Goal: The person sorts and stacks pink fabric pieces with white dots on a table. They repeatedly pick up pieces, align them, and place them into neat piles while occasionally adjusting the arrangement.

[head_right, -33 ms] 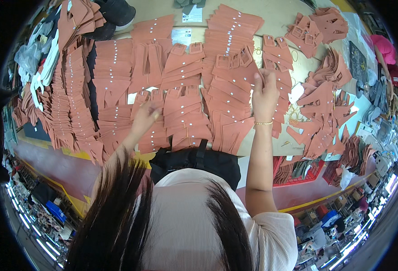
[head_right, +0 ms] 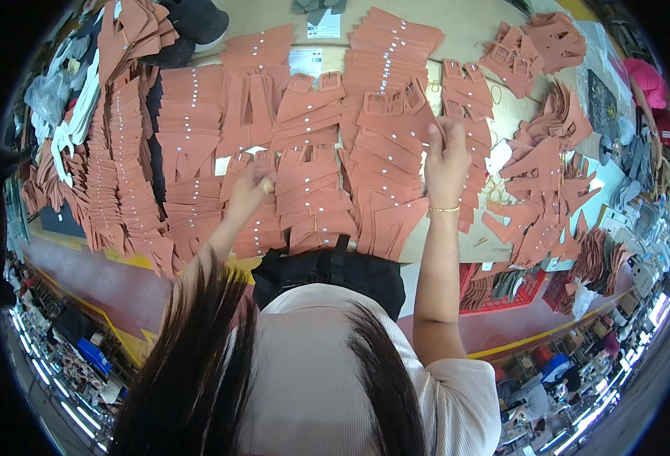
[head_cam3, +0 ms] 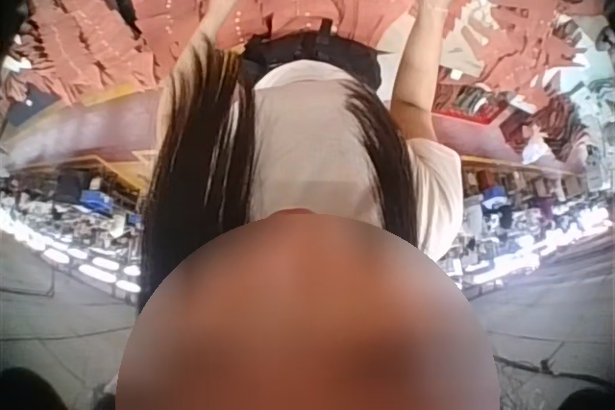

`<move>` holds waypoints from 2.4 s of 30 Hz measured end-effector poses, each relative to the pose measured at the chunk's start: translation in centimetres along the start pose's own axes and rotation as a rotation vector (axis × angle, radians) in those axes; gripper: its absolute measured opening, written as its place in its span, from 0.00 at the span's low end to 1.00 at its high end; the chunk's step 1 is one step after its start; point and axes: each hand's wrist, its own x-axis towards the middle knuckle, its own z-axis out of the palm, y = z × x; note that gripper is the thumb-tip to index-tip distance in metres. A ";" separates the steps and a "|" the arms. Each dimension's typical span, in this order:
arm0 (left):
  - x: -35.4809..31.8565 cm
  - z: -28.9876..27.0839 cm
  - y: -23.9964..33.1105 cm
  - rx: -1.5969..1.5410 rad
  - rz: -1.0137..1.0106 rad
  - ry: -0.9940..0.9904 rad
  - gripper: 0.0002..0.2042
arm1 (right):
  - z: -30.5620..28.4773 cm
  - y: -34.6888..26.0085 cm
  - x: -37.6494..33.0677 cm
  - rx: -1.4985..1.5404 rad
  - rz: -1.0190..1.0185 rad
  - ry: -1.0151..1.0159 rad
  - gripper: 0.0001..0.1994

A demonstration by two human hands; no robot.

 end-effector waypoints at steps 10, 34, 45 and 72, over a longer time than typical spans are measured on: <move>4.2 2.7 0.7 -0.152 -0.422 0.034 0.18 | -1.0 -0.2 -0.6 0.013 -0.011 -0.060 0.08; -2.1 3.5 -3.5 0.111 -0.279 0.059 0.15 | -1.6 0.0 -2.7 -0.074 -0.072 -0.091 0.08; -2.3 3.2 -3.1 -0.094 -0.380 0.042 0.09 | -2.6 0.8 -2.1 -0.098 -0.099 -0.037 0.09; -10.2 0.7 3.1 -1.174 -0.661 -0.535 0.19 | -2.3 -3.2 -3.0 0.010 -0.094 -0.122 0.09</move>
